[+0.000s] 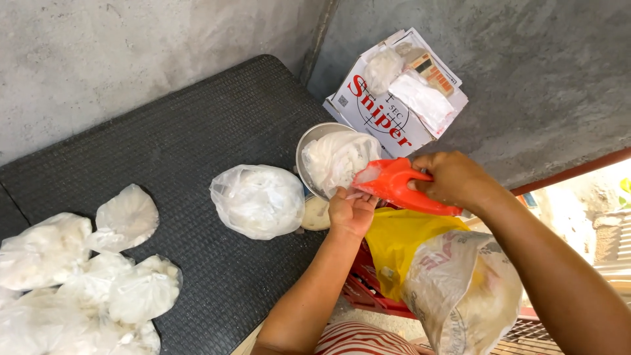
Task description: Measuring and bagging white powder using a scoop and scale in small plastic bags.
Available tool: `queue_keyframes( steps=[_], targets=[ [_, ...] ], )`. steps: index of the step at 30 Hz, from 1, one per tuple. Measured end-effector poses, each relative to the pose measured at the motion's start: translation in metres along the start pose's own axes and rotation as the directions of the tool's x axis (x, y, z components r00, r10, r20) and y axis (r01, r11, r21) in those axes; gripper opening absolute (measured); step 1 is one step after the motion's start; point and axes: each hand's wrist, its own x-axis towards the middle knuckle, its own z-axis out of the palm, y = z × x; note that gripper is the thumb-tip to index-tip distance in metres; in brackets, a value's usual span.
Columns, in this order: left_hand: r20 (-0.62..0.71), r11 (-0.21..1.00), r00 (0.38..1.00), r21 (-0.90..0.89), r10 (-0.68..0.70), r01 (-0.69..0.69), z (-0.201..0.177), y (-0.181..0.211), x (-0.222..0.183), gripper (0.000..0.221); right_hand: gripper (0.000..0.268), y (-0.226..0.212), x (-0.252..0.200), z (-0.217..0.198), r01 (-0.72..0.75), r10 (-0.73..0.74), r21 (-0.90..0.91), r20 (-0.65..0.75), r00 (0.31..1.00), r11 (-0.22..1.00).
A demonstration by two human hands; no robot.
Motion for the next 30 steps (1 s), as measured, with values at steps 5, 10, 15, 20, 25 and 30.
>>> queue_keyframes(
  steps=[5, 10, 15, 20, 25, 30],
  targets=[
    [0.073, 0.999, 0.997, 0.034, 0.017, -0.02, -0.004, -0.002, -0.003, 0.062, 0.04, 0.007, -0.006, -0.011, -0.024, 0.035, 0.136, -0.081, 0.996, 0.99],
    [0.112, 0.996, 0.994, 0.085, -0.003, -0.006, 0.004, -0.003, -0.011, 0.064, 0.036, -0.011, -0.026, -0.021, -0.054, 0.093, 0.278, -0.13, 0.987, 0.959],
    [0.022, 0.979, 0.999, 0.198, -0.048, 0.042, 0.009, -0.033, -0.047, 0.079, 0.021, 0.035, -0.032, 0.027, 0.027, 0.086, 0.465, -0.219, 0.972, 0.885],
    [0.095, 0.944, 0.994, 0.331, -0.044, 0.01, -0.002, -0.056, -0.073, 0.086, 0.021, 0.064, -0.078, 0.069, 0.06, 0.213, 0.684, -0.308, 0.927, 0.727],
    [0.153, 0.871, 0.987, 0.49, -0.052, -0.03, -0.009, -0.083, -0.09, 0.083, 0.018, 0.105, -0.139, 0.134, 0.071, 0.424, 0.824, -0.362, 0.83, 0.563],
    [0.17, 0.609, 0.982, 0.789, -0.079, -0.087, -0.012, -0.121, -0.12, 0.067, 0.014, 0.115, -0.216, 0.168, 0.16, 0.611, 0.967, -0.249, 0.751, 0.198]
  ],
)
